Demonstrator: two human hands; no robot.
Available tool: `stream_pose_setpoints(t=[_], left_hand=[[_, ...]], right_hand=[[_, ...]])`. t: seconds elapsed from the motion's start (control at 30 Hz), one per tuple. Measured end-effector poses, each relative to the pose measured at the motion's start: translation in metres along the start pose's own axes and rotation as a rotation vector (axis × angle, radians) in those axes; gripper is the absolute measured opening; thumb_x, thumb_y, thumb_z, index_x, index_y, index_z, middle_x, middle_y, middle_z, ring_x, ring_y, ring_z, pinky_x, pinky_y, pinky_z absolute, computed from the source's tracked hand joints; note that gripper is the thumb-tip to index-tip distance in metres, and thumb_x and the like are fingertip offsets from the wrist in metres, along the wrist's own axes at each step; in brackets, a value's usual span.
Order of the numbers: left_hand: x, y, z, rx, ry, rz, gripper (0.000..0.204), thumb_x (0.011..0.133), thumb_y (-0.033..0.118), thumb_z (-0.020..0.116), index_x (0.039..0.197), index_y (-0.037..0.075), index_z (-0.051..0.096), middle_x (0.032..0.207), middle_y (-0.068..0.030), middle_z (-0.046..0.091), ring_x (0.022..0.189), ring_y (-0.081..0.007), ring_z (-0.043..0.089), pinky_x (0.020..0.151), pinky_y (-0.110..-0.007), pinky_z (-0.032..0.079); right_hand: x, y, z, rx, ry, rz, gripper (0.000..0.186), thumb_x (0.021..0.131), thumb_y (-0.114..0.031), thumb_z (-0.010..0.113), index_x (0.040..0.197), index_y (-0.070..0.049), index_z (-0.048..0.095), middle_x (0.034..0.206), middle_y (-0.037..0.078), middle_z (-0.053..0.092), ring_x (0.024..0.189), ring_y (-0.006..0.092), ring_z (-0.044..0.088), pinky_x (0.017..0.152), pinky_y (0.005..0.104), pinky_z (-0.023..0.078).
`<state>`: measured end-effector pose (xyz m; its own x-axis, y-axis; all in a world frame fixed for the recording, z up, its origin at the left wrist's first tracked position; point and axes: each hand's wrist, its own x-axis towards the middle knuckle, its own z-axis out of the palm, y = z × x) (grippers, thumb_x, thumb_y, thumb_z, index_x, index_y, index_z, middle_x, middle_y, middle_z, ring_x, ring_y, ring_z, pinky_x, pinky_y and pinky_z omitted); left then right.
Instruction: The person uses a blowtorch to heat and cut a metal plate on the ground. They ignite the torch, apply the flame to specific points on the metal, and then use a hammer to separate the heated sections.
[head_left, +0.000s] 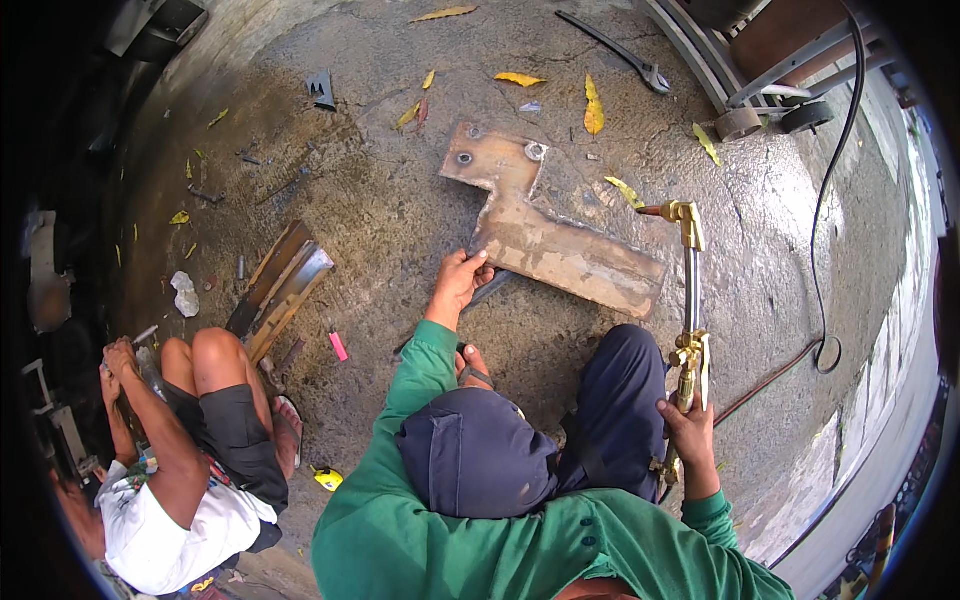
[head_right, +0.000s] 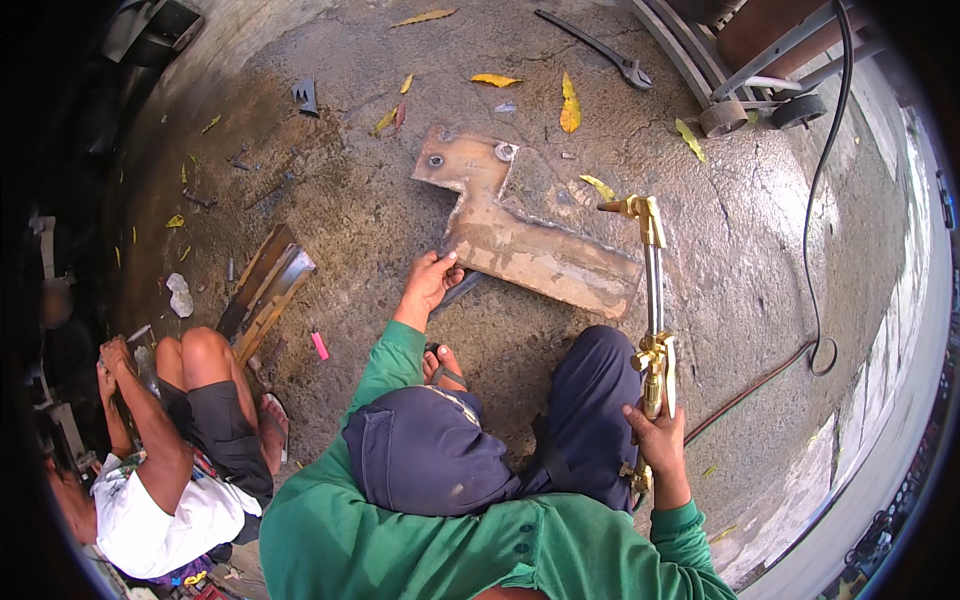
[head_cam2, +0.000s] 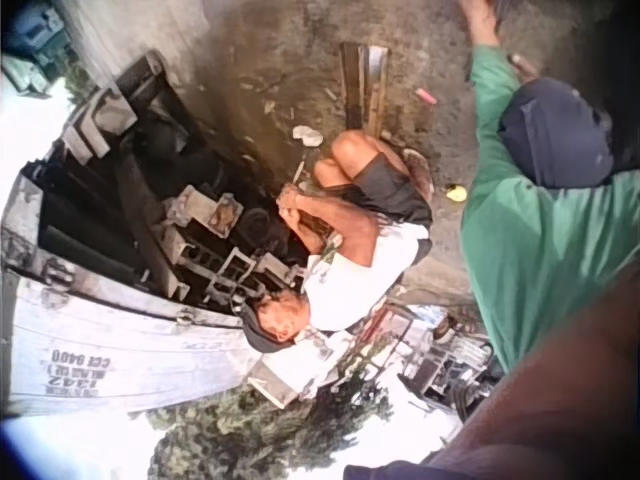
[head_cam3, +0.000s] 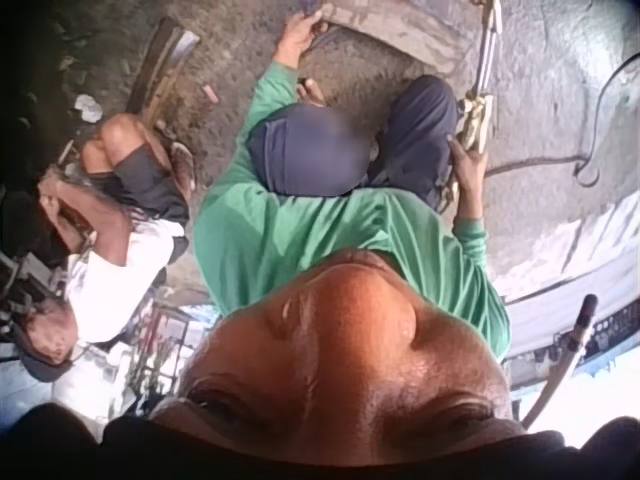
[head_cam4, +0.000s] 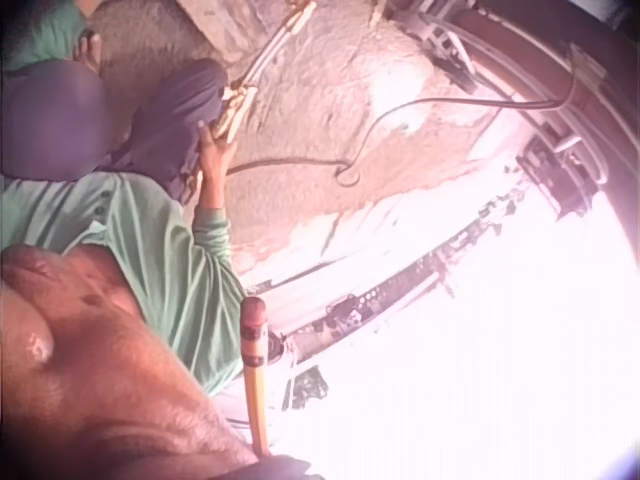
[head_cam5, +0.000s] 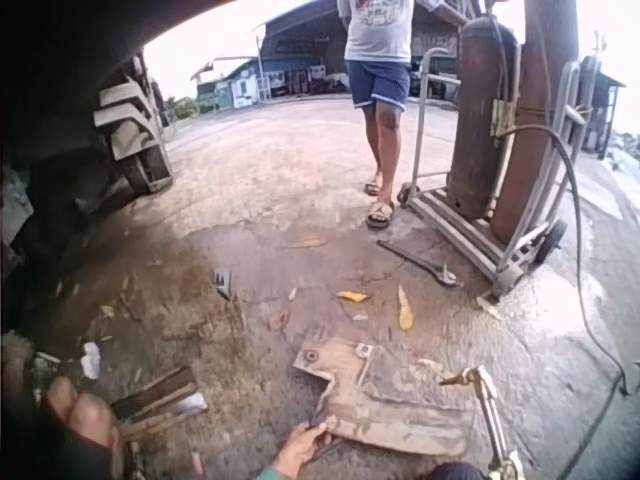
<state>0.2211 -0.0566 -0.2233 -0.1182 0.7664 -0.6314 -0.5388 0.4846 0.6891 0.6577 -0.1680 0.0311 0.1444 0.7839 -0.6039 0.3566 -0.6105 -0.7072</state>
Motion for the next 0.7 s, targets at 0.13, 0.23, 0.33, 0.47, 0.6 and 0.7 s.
stream_pose_setpoints(t=[0.13,0.23,0.33,0.47,0.6,0.7], left_hand=[[-0.005,0.001,0.014,-0.039,0.038,-0.013,0.023,0.101,0.017,0.067,0.113,0.000,0.058,0.099,-0.0114,0.070,0.081,-0.0215,0.072,0.066,-0.031,0.064],[0.001,0.011,0.014,-0.015,-0.048,-0.020,0.034,0.102,0.020,0.067,0.124,-0.004,0.054,0.105,-0.0131,0.069,0.083,-0.0206,0.071,0.067,-0.032,0.063],[0.002,0.018,0.011,0.012,-0.066,-0.057,0.040,0.102,0.022,0.067,0.128,-0.005,0.053,0.109,-0.0139,0.068,0.086,-0.0212,0.071,0.068,-0.033,0.063],[0.006,0.021,0.007,0.024,-0.118,-0.084,0.042,0.101,0.023,0.068,0.130,-0.004,0.052,0.114,-0.0149,0.067,0.091,-0.0228,0.071,0.071,-0.036,0.064],[0.009,0.025,0.017,-0.070,-0.135,-0.127,0.038,0.101,0.020,0.069,0.128,-0.002,0.054,0.112,-0.0139,0.069,0.092,-0.0258,0.072,0.078,-0.041,0.066],[0.008,0.023,0.013,-0.135,-0.182,-0.162,0.035,0.100,0.019,0.069,0.125,-0.002,0.057,0.112,-0.0137,0.071,0.095,-0.0276,0.073,0.081,-0.043,0.066]], right_hand=[[0.002,0.007,-0.002,-0.014,-0.047,0.015,0.028,0.086,-0.017,0.084,0.087,-0.004,0.059,0.066,-0.001,0.056,0.050,0.0105,0.054,0.046,0.0268,0.047],[0.005,0.006,0.000,-0.051,-0.056,-0.003,0.027,0.086,-0.016,0.083,0.086,-0.003,0.059,0.065,0.000,0.056,0.049,0.0104,0.053,0.045,0.0269,0.046],[0.002,-0.004,0.006,-0.039,-0.039,0.034,0.024,0.087,-0.010,0.080,0.078,-0.002,0.060,0.060,0.000,0.056,0.048,0.0107,0.054,0.046,0.0285,0.045],[-0.002,-0.010,0.007,-0.028,-0.052,0.010,0.024,0.087,-0.010,0.080,0.078,-0.001,0.061,0.061,0.000,0.056,0.048,0.0108,0.054,0.046,0.0286,0.045],[-0.003,-0.009,0.007,-0.001,-0.047,0.017,0.023,0.088,-0.010,0.080,0.079,-0.001,0.061,0.062,0.001,0.057,0.049,0.0107,0.054,0.046,0.0286,0.044],[-0.001,-0.009,0.008,0.004,-0.071,0.020,0.023,0.088,-0.010,0.080,0.080,-0.001,0.061,0.062,0.000,0.056,0.049,0.0107,0.053,0.046,0.0286,0.044]])
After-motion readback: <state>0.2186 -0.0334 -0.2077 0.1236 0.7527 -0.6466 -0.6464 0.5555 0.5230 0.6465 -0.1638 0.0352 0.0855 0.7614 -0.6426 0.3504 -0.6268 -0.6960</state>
